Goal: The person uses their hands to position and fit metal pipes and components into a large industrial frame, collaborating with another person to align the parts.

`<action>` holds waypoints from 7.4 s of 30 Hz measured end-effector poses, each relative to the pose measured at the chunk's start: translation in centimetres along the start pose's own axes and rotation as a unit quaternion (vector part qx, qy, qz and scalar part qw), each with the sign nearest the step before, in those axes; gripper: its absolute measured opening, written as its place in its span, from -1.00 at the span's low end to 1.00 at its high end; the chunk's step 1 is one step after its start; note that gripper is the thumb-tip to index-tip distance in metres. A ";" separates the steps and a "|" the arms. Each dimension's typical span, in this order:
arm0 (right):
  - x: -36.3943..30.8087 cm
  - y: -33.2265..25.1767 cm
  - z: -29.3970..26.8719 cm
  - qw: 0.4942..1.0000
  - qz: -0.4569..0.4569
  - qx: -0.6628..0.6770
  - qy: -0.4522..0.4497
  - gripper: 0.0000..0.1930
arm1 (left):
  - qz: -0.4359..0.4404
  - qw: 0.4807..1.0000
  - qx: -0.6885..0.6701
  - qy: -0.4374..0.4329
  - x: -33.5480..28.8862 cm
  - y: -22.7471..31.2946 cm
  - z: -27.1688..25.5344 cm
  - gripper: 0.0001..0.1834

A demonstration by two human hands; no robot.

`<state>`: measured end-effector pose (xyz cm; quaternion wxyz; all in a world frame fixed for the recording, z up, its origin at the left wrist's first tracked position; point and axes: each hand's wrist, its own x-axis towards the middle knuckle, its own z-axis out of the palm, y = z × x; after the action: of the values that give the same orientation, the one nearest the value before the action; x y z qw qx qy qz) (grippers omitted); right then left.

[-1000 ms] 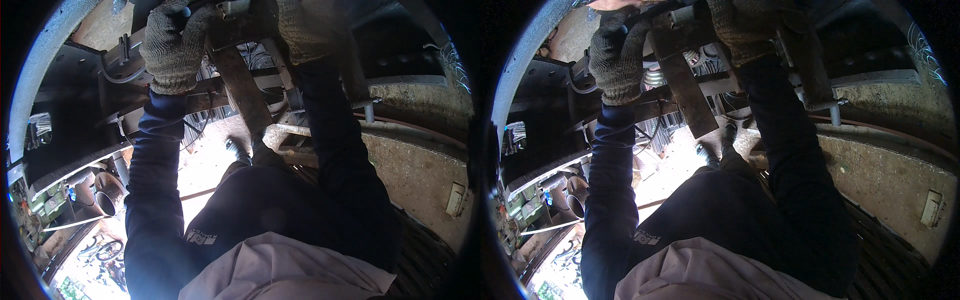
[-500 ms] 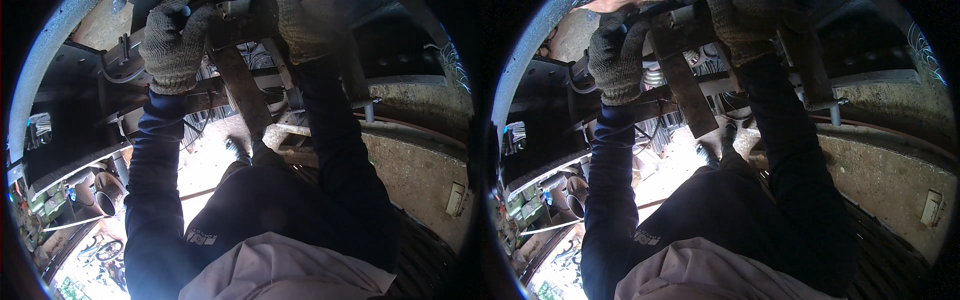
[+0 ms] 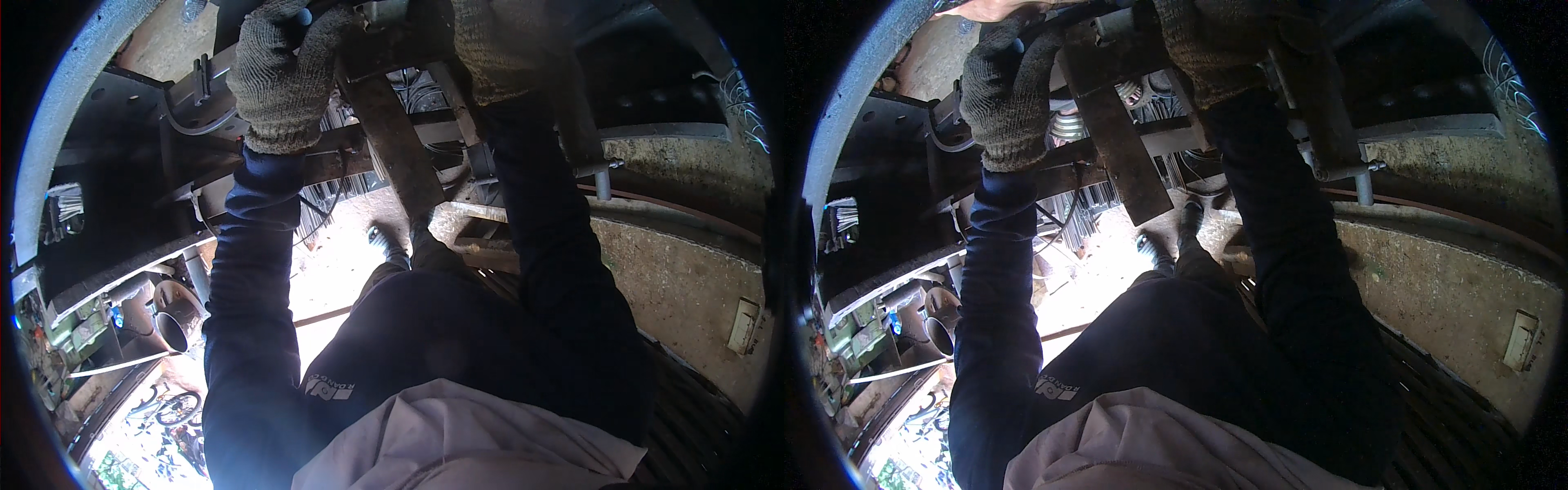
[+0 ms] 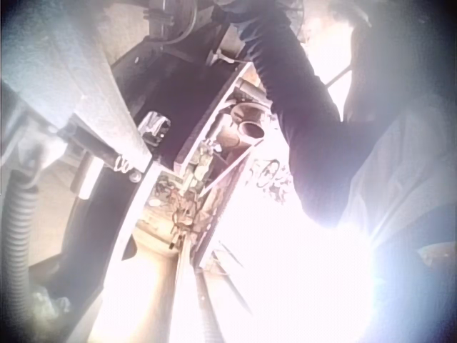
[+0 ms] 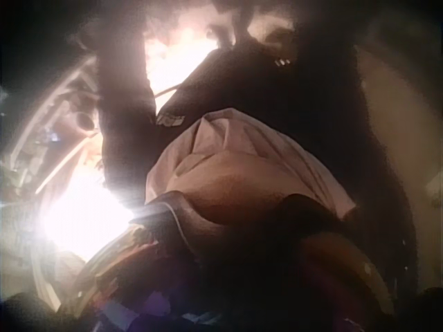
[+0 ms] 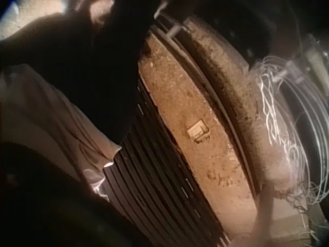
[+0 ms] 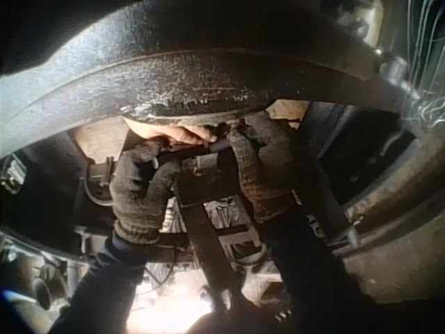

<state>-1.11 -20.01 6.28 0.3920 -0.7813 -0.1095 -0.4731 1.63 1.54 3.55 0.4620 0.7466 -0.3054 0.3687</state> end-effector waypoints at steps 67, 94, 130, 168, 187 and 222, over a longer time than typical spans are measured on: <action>0.6 -1.0 -0.1 0.999 0.008 0.016 -0.042 -0.78 | -0.025 1.000 0.006 0.004 0.4 0.2 0.1 -0.68; 0.1 0.7 0.4 0.999 -0.054 0.006 0.009 -0.80 | -0.038 0.999 -0.010 -0.004 0.4 0.4 0.1 -0.69; 0.8 0.9 0.0 0.995 -0.098 0.015 -0.016 -0.75 | -0.036 0.999 0.018 0.024 0.5 1.2 0.5 -0.69; 0.4 -1.3 -0.1 1.000 -0.026 0.015 -0.010 -0.79 | -0.009 1.000 0.027 -0.001 -0.3 -1.8 0.2 -0.61; 0.2 0.0 0.1 0.998 -0.059 -0.029 0.013 -0.81 | -0.082 0.996 0.025 -0.003 -0.2 -0.3 -0.1 -0.63; 0.0 -1.0 0.1 0.999 -0.025 -0.019 0.008 -0.77 | 0.013 0.999 0.039 0.014 0.6 1.0 0.1 -0.69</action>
<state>-1.62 -19.28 6.77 0.3662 -0.7819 -0.1166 -0.4909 1.14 0.96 4.47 0.4316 0.7548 -0.2943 0.3967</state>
